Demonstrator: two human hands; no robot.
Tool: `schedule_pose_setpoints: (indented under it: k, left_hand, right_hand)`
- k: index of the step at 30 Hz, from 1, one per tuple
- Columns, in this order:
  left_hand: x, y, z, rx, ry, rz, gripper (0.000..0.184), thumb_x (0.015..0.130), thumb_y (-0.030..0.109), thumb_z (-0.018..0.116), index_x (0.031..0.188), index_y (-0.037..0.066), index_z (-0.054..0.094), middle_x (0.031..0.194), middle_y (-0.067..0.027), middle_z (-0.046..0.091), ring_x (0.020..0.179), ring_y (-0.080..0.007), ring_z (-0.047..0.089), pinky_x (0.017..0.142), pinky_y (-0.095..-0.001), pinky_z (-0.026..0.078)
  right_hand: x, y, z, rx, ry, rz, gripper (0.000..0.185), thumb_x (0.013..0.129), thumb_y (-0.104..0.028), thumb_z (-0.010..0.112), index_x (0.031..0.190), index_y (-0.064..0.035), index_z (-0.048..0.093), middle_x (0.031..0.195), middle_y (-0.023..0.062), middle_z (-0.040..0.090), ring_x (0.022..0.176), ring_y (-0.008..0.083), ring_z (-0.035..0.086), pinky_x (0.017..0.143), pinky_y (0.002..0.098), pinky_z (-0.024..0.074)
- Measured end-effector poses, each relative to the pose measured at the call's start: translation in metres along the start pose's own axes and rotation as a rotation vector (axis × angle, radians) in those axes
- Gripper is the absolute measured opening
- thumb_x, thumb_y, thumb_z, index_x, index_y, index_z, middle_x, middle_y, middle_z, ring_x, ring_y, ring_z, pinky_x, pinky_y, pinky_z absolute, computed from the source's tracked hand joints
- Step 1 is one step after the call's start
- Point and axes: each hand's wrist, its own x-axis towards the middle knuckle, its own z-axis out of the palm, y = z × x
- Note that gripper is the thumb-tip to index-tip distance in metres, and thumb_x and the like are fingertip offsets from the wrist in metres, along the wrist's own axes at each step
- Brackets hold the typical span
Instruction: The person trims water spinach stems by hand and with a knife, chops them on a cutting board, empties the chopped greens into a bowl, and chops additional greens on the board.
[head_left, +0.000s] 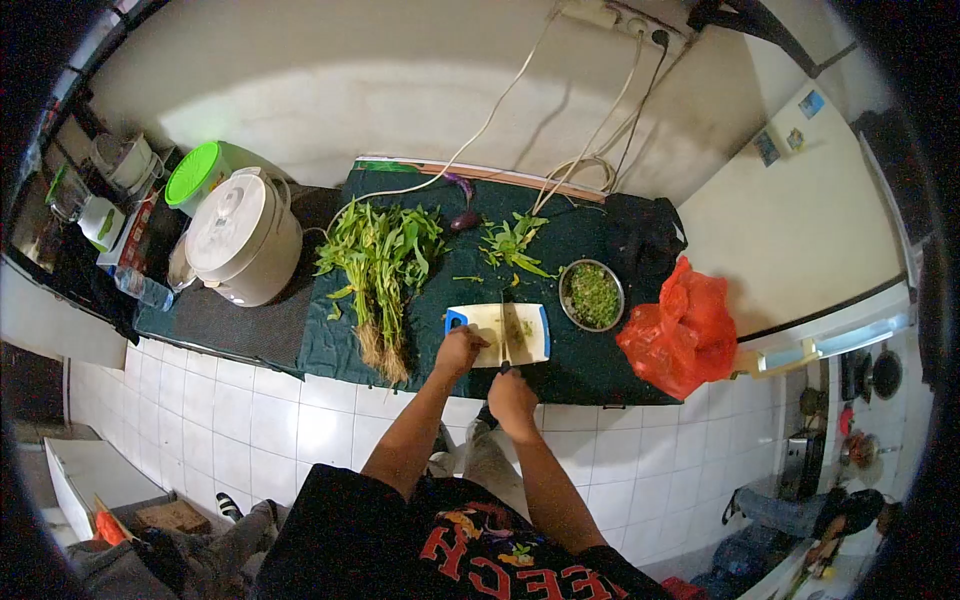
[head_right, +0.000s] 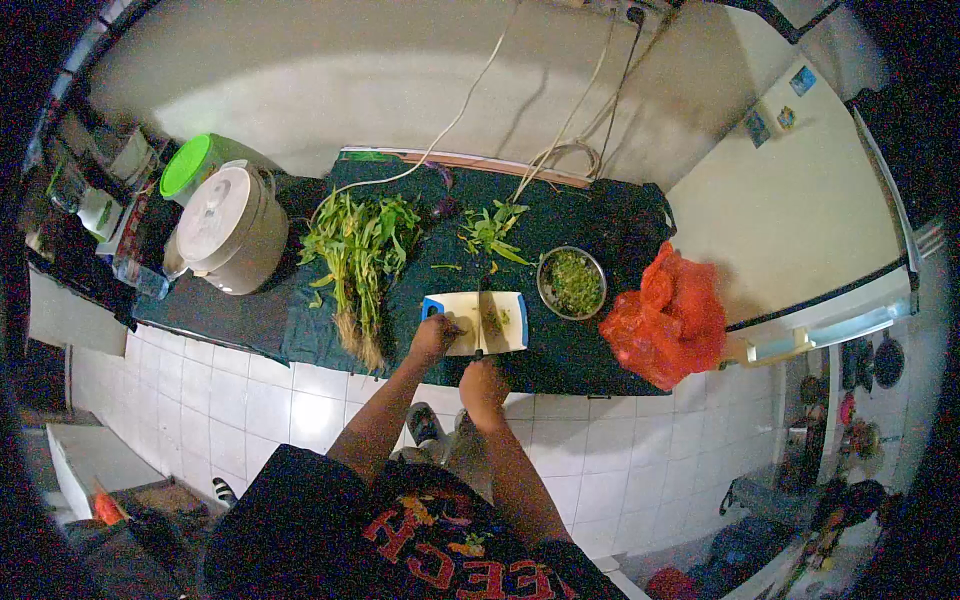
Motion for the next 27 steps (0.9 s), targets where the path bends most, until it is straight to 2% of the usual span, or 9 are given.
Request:
schedule_pose_setpoints:
  k: [4, 9, 16, 19, 21, 22, 24, 25, 27]
  left_hand:
    - [-0.005, 0.0, 0.0, -0.051, 0.013, 0.024, 0.02, 0.072, 0.006, 0.067, 0.088, 0.014, 0.077, 0.085, -0.0156, 0.064, 0.086, -0.0332, 0.063, 0.078, -0.0415, 0.052]
    - [0.0, -0.001, 0.002, -0.04, 0.024, -0.05, 0.017, 0.073, 0.009, 0.069, 0.088, 0.011, 0.076, 0.09, -0.0173, 0.066, 0.083, -0.0355, 0.064, 0.077, -0.0427, 0.052]
    - [0.0, -0.001, 0.002, -0.133, 0.055, -0.104, 0.017, 0.075, 0.012, 0.069, 0.091, 0.006, 0.072, 0.091, -0.0192, 0.066, 0.084, -0.0365, 0.065, 0.077, -0.0424, 0.053]
    - [0.002, 0.009, -0.009, -0.126, -0.011, -0.199, 0.033, 0.072, 0.017, 0.074, 0.103, 0.007, 0.068, 0.105, -0.0178, 0.065, 0.095, -0.0368, 0.063, 0.083, -0.0448, 0.05]
    - [-0.002, 0.036, -0.022, 0.263, 0.039, -0.38, 0.061, 0.069, 0.026, 0.08, 0.124, 0.013, 0.057, 0.129, -0.0194, 0.053, 0.118, -0.0408, 0.049, 0.093, -0.053, 0.042]
    - [-0.001, 0.033, -0.018, 0.264, 0.04, -0.377, 0.061, 0.069, 0.026, 0.08, 0.124, 0.013, 0.057, 0.129, -0.0194, 0.053, 0.118, -0.0408, 0.049, 0.093, -0.053, 0.042]
    - [-0.004, 0.029, -0.012, 0.37, 0.168, -0.495, 0.097, 0.064, 0.037, 0.085, 0.145, 0.019, 0.033, 0.148, -0.0224, 0.028, 0.136, -0.0456, 0.022, 0.1, -0.0624, 0.029]
    - [-0.005, 0.028, -0.013, 0.371, 0.167, -0.497, 0.097, 0.064, 0.037, 0.085, 0.145, 0.019, 0.033, 0.148, -0.0224, 0.028, 0.136, -0.0456, 0.022, 0.1, -0.0624, 0.029]
    - [-0.007, 0.022, -0.017, 0.326, 0.123, -0.586, 0.12, 0.062, 0.052, 0.084, 0.153, 0.023, 0.011, 0.153, -0.0255, 0.012, 0.142, -0.0462, 0.006, 0.102, -0.0683, 0.019]
  right_hand:
    - [-0.003, 0.002, 0.027, 0.039, -0.015, 0.132, 0.038, 0.095, -0.032, 0.047, 0.103, 0.0041, 0.054, 0.088, 0.0237, 0.069, 0.083, 0.0412, 0.068, 0.076, 0.0509, 0.0537]
    - [0.012, -0.007, -0.012, 0.014, 0.015, -0.037, 0.034, 0.095, -0.03, 0.048, 0.098, 0.002, 0.057, 0.088, 0.0244, 0.068, 0.082, 0.0409, 0.068, 0.075, 0.0498, 0.0539]
    - [-0.003, -0.005, 0.022, 0.047, -0.015, 0.098, 0.032, 0.095, -0.029, 0.047, 0.099, 0.0013, 0.057, 0.09, 0.0222, 0.069, 0.084, 0.0401, 0.068, 0.074, 0.0496, 0.0534]
    - [0.006, -0.008, 0.009, 0.053, 0.032, 0.087, 0.032, 0.095, -0.028, 0.047, 0.099, 0.0021, 0.056, 0.091, 0.0222, 0.069, 0.084, 0.04, 0.068, 0.075, 0.0492, 0.0534]
    - [0.016, -0.009, -0.006, 0.002, -0.04, -0.024, 0.033, 0.095, -0.028, 0.046, 0.099, 0.0028, 0.056, 0.091, 0.023, 0.069, 0.084, 0.0398, 0.068, 0.075, 0.0498, 0.0533]
    - [0.017, -0.009, -0.009, 0.003, -0.038, -0.023, 0.033, 0.095, -0.028, 0.046, 0.099, 0.0028, 0.056, 0.091, 0.023, 0.069, 0.084, 0.0398, 0.068, 0.075, 0.0498, 0.0533]
    - [0.015, -0.011, -0.012, 0.018, -0.075, 0.0, 0.034, 0.095, -0.029, 0.047, 0.098, 0.0034, 0.055, 0.09, 0.0233, 0.069, 0.083, 0.0397, 0.068, 0.072, 0.0494, 0.0539]
    - [0.011, -0.008, -0.001, 0.018, -0.078, -0.001, 0.034, 0.095, -0.029, 0.047, 0.098, 0.0034, 0.055, 0.09, 0.0233, 0.069, 0.083, 0.0397, 0.068, 0.072, 0.0494, 0.0539]
    - [-0.003, -0.006, 0.017, 0.03, -0.005, 0.048, 0.035, 0.094, -0.029, 0.047, 0.1, 0.0036, 0.057, 0.092, 0.0227, 0.069, 0.085, 0.0395, 0.068, 0.075, 0.0489, 0.0537]
